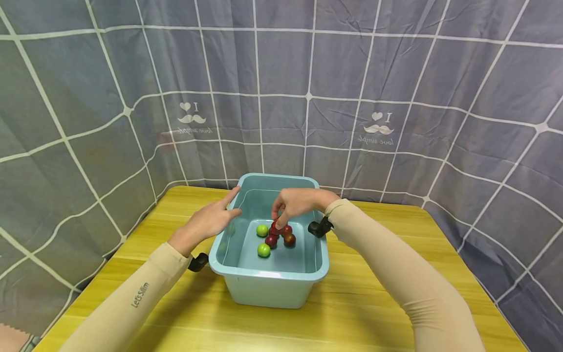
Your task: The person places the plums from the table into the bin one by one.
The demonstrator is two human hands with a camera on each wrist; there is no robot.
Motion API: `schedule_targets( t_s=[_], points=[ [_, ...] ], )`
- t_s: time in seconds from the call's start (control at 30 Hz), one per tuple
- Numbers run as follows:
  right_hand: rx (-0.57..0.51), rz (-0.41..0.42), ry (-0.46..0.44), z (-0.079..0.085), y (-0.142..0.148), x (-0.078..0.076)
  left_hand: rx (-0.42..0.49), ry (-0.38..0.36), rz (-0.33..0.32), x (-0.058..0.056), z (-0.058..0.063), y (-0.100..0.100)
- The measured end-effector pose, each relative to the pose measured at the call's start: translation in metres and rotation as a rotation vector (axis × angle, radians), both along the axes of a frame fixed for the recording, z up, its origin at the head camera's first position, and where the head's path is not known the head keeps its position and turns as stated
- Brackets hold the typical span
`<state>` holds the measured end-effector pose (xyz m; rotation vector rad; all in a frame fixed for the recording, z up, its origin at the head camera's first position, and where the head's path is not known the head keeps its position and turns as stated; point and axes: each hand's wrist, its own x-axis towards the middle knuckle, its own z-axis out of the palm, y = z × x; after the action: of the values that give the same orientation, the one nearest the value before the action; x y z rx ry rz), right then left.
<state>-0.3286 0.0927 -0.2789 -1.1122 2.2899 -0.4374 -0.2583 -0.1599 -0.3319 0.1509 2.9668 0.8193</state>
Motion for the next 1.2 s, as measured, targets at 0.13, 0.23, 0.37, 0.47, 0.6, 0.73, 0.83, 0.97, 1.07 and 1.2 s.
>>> schedule_targets(
  t_s=[0.13, 0.23, 0.37, 0.47, 0.6, 0.73, 0.83, 0.97, 1.07, 1.2],
  points=[
    [0.009, 0.004, 0.008, 0.002, 0.000, 0.001, -0.004, 0.000, -0.002, 0.001, 0.001, 0.000],
    [-0.011, -0.009, 0.023, 0.004, 0.004, 0.001, -0.008, -0.001, -0.004, 0.001, 0.002, 0.000],
    [-0.078, -0.049, 0.061, 0.008, 0.015, 0.000, -0.007, -0.001, -0.003, 0.001, 0.001, 0.002],
    [-0.142, -0.086, 0.087, 0.011, 0.028, -0.001, -0.009, -0.003, -0.004, 0.000, 0.001, 0.002],
    [-0.231, -0.135, 0.094, 0.014, 0.047, -0.003, -0.007, -0.004, -0.002, 0.000, 0.001, 0.001],
    [-0.308, -0.206, 0.081, 0.013, 0.069, -0.005, -0.003, -0.007, 0.001, 0.001, 0.001, 0.001],
    [-0.357, -0.273, 0.078, 0.011, 0.084, -0.005, -0.002, -0.009, 0.000, 0.001, 0.001, 0.001],
    [-0.419, -0.364, 0.091, 0.004, 0.103, -0.006, 0.001, -0.009, -0.004, 0.001, 0.001, 0.000],
    [-0.478, -0.433, 0.092, -0.005, 0.117, -0.007, 0.002, -0.005, -0.005, 0.001, 0.000, 0.000],
    [-0.554, -0.515, 0.052, -0.017, 0.134, -0.010, -0.003, 0.005, -0.009, 0.002, -0.001, 0.000]
  ],
)
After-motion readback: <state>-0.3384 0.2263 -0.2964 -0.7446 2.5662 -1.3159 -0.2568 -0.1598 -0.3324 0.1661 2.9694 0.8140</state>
